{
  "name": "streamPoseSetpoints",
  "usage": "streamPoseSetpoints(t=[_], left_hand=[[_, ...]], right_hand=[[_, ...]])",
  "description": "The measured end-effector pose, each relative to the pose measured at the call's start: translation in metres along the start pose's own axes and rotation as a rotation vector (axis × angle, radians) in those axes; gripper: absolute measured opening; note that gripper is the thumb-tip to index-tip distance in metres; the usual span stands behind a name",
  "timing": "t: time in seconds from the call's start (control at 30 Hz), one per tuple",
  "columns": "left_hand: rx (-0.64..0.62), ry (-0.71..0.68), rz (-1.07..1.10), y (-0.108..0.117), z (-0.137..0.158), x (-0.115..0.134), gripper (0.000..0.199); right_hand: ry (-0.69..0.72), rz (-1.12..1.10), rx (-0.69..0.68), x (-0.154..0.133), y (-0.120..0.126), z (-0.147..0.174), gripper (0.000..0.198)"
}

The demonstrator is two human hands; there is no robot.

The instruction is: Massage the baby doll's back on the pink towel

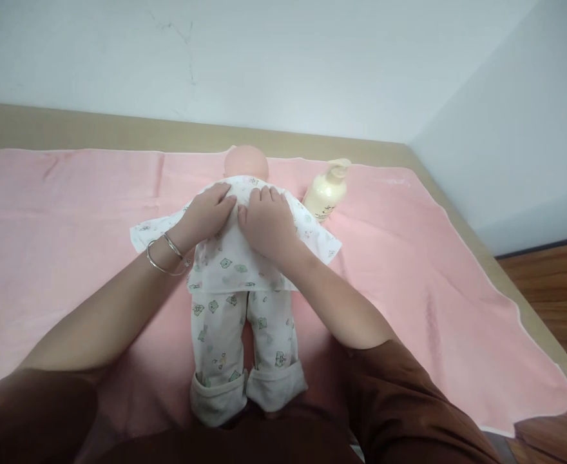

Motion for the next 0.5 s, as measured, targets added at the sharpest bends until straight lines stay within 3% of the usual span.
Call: streamPoseSetpoints(t=[0.27, 0.5], left_hand=[[0.099, -0.075, -0.152, -0.012, 0.006, 0.008, 0.038], [0.132, -0.114, -0.081, -0.024, 0.030, 0.028, 0.053]], right_hand=[[0.007, -0.148, -0.085, 0.023, -0.004, -0.019, 0.044], [0.056, -0.131, -0.031, 0.036, -0.012, -0.027, 0.052]])
Point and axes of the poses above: each hand's wrist, its own z-axis away from the middle knuckle, its own y-axis out of the back of the hand, x = y × z, the point moved 5 cm from there along -z, towards the middle knuckle, and after that the axes turned 6 degrees about -x, right-handed, at the moved point
